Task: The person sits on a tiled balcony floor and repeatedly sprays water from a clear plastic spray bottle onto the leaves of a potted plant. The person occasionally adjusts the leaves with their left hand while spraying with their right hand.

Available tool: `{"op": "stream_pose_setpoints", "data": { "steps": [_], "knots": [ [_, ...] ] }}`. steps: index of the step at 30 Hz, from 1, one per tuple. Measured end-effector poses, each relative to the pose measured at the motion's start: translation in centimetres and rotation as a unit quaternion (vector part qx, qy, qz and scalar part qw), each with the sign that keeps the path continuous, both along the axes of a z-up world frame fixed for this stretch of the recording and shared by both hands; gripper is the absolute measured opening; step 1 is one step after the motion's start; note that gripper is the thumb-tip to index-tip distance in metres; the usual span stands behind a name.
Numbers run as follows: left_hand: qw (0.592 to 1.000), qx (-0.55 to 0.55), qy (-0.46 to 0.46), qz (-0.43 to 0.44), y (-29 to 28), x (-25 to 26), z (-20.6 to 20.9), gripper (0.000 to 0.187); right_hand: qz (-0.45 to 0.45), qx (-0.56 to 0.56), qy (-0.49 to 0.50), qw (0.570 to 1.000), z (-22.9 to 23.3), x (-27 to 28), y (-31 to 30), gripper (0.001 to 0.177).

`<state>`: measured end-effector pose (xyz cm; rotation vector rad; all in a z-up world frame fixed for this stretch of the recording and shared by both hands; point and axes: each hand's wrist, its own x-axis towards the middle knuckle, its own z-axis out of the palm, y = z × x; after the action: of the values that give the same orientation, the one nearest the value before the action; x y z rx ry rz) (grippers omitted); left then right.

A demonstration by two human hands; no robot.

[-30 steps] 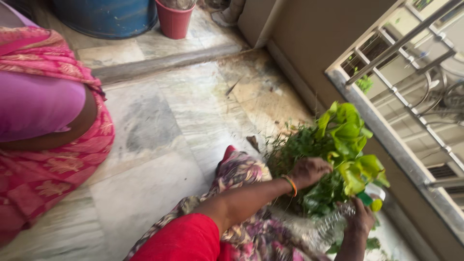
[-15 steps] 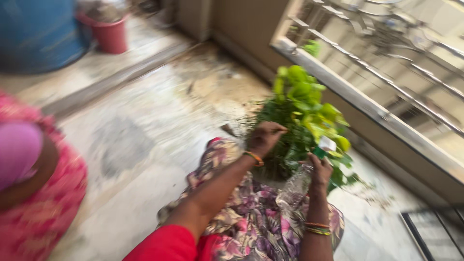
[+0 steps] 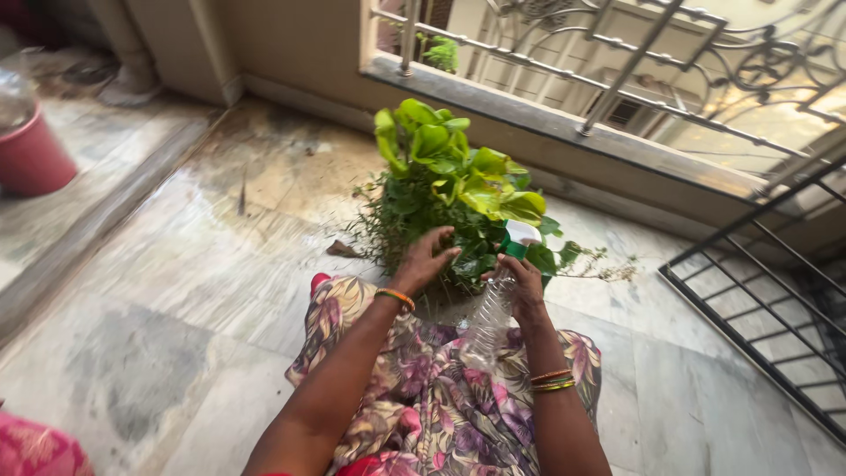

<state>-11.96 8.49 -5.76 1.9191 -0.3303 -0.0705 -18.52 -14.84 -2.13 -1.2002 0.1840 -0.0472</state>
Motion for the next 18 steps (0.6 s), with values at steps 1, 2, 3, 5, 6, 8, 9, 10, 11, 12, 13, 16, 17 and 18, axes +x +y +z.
{"op": "stream_pose_setpoints", "data": {
  "steps": [1, 2, 3, 5, 6, 8, 9, 10, 11, 12, 13, 16, 17, 18],
  "knots": [
    [0.999, -0.025, 0.027, -0.033, -1.0, -0.1, -0.8, 0.063, -0.002, 0.031, 0.004, 1.000, 0.2, 0.1, -0.1, 0.038],
    [0.995, -0.042, 0.032, -0.087, -2.1, -0.4, -1.6, 0.064, -0.004, 0.061, 0.008, 0.998, 0.5, 0.3, -0.1, 0.040],
    [0.988, -0.058, 0.037, -0.141, -3.3, -0.7, -2.0, 0.065, -0.007, 0.086, 0.008, 0.996, 0.8, 0.6, 0.0, 0.041],
    [0.971, -0.115, 0.063, -0.200, -4.9, -2.0, -2.5, 0.066, -0.011, 0.136, 0.012, 0.991, 1.4, 0.8, 0.6, 0.044],
    [0.963, -0.156, 0.080, -0.204, -5.5, -2.9, -2.6, 0.066, -0.009, 0.097, 0.019, 0.995, 1.8, 1.1, 0.8, 0.044],
    [0.942, -0.236, 0.112, -0.212, -6.1, -3.8, -1.7, 0.067, -0.002, 0.018, 0.029, 0.999, 3.1, 2.0, 1.1, 0.046],
    [0.928, -0.275, 0.127, -0.215, -6.2, -4.0, -1.0, 0.068, 0.029, 0.005, 0.016, 0.999, 4.0, 2.3, 0.9, 0.046],
    [0.913, -0.314, 0.143, -0.216, -6.2, -4.3, -0.3, 0.068, 0.063, -0.008, 0.005, 0.998, 4.6, 2.3, 0.6, 0.047],
    [0.911, -0.321, 0.148, -0.214, -6.2, -4.4, 0.4, 0.067, 0.097, -0.021, -0.007, 0.995, 5.1, 2.5, 0.5, 0.048],
    [0.908, -0.327, 0.157, -0.211, -6.2, -4.7, 1.0, 0.065, 0.120, -0.015, -0.004, 0.993, 5.2, 2.6, 0.5, 0.046],
    [0.904, -0.333, 0.165, -0.209, -6.2, -5.0, 1.5, 0.063, 0.143, -0.009, -0.002, 0.990, 5.2, 2.7, 0.4, 0.045],
    [0.920, -0.308, 0.174, -0.168, -6.8, -5.6, 2.5, 0.069, 0.156, -0.021, -0.008, 0.988, 4.5, 3.4, -0.1, 0.039],
    [0.945, -0.255, 0.158, -0.131, -6.9, -5.4, 2.6, 0.069, 0.152, -0.029, -0.013, 0.988, 4.1, 4.0, -0.3, 0.037],
    [0.964, -0.200, 0.146, -0.093, -6.7, -5.5, 2.4, 0.070, 0.143, -0.036, -0.007, 0.989, 3.8, 4.5, -0.7, 0.036]
  ]
}}
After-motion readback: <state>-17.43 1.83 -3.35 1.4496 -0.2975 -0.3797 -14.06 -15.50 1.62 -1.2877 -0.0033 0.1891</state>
